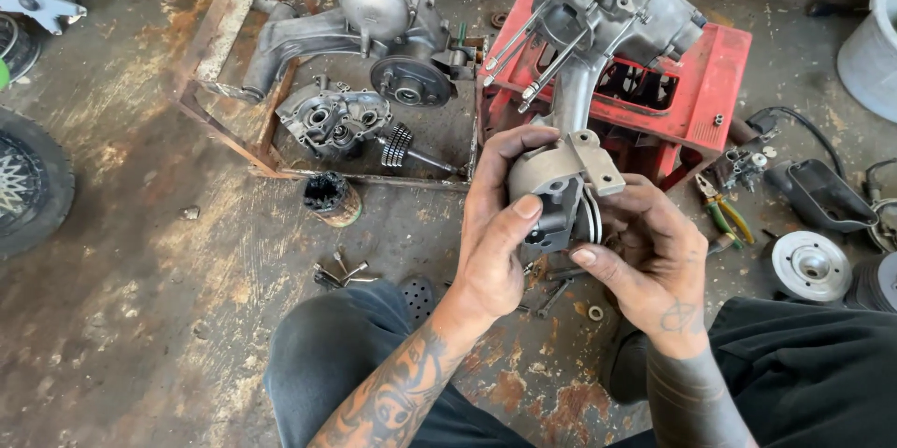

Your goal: Repairing and cleaning motorcycle engine components using pliers and a small file

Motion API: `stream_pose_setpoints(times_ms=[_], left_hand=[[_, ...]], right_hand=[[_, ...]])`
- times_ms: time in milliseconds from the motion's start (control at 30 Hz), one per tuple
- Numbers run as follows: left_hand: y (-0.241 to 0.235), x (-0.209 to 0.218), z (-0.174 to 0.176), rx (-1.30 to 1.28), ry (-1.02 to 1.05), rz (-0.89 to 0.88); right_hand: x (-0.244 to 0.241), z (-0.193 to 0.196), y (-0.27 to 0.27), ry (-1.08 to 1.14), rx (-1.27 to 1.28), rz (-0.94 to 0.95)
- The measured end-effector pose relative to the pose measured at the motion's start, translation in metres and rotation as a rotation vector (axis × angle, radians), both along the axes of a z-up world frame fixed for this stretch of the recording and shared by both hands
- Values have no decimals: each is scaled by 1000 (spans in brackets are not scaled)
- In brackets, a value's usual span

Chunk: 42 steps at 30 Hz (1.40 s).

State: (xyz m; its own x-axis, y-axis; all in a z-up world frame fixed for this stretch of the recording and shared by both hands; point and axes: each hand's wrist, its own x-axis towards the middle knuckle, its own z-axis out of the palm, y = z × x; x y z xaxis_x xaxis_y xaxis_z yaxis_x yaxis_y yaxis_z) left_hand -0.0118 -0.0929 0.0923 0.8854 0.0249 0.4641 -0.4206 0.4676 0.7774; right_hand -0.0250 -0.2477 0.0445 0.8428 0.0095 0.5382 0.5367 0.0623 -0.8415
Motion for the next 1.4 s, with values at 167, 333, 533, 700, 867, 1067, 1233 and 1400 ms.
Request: stream_pose_setpoints(times_ms=[167, 333, 533, 700, 867, 1067, 1233, 1400], left_hand=[[7, 6, -1, -3, 71, -92], [11, 14, -17, -98, 155, -192], [25, 14, -34, -1, 279, -317], [30, 16, -55, -45, 344, -103], [44, 20, -69, -275, 564, -3], [62, 24, -50, -275, 494, 11], [61, 27, -23, -143, 491, 202], [42, 32, -19, -222, 500, -116]], right_hand=[[7, -6, 1, 14, 23, -12], [11, -3, 4, 23, 87, 30], [0, -1, 4, 148, -77, -45], [5, 3, 17, 155, -169, 259], [9, -4, 17, 270, -285, 354], [30, -26, -16, 309, -305, 222], [1, 32, -85, 45, -590, -5], [-62, 51, -152, 187, -518, -270]])
